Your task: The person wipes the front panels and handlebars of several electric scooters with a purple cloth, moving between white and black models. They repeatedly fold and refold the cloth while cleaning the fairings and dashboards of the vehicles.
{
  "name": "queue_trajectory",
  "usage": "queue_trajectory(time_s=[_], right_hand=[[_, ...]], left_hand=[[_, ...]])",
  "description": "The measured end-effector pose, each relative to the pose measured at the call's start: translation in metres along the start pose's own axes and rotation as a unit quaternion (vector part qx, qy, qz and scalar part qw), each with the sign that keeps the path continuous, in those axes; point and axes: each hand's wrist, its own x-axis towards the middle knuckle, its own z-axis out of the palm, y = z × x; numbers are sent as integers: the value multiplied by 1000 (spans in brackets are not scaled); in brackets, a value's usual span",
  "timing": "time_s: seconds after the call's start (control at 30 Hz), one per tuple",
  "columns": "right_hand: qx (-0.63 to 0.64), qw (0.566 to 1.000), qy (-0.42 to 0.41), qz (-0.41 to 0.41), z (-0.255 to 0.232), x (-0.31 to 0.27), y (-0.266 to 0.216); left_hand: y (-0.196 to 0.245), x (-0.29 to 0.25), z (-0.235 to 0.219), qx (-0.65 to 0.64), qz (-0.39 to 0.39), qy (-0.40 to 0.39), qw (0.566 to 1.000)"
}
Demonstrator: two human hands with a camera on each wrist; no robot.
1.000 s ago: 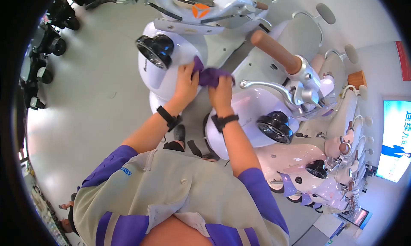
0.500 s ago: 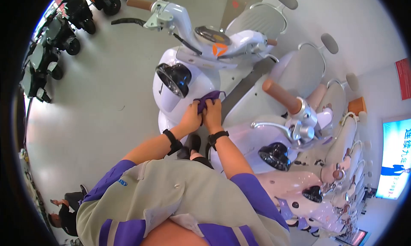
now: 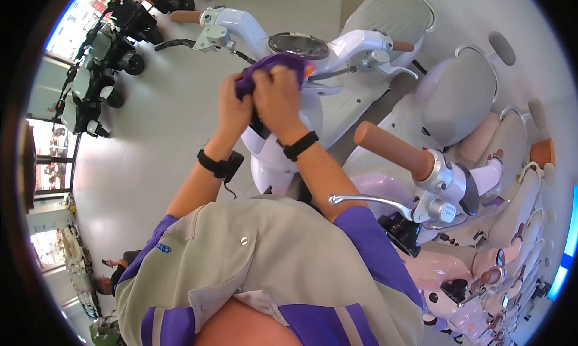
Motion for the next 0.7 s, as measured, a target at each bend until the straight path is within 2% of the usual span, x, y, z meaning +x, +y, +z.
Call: queue_trajectory(time_s=[0.03,0.1,0.13,0.23,0.3,0.37,0.4,0.5,0.53,0.6,0.67,0.7], right_hand=[[33,998,-50,-31,7,-3,-2],[-6,998,-46,-46,8,-14,3],[-26,997,-46,-54,8,-16,6],[-101,994,36,-23,-15,-14,25],[-105,989,101,35,-32,-1,36],[-34,983,159,84,-42,18,45],[3,976,189,107,-45,26,46],[-5,984,158,84,-46,39,34],[-50,988,139,49,-41,41,24],[-77,995,64,7,-31,39,1],[-93,995,9,-25,-16,33,-16],[-105,994,10,-23,-6,29,-19]], left_hand=[[-14,0,-3,-22,-47,-13,999],[-20,3,-14,-68,-138,-34,987],[-23,3,-13,-41,-129,-43,990],[-1,3,-2,-63,-106,-28,992],[19,5,6,-38,-9,-27,999],[35,15,14,-41,92,-24,995],[45,21,10,-50,98,-56,992],[43,33,3,-77,91,-70,990],[35,37,-3,-77,79,-69,992],[14,43,-15,-80,54,-70,993],[-9,48,-29,-122,3,-115,986],[-19,52,-36,-142,-21,-139,980]])
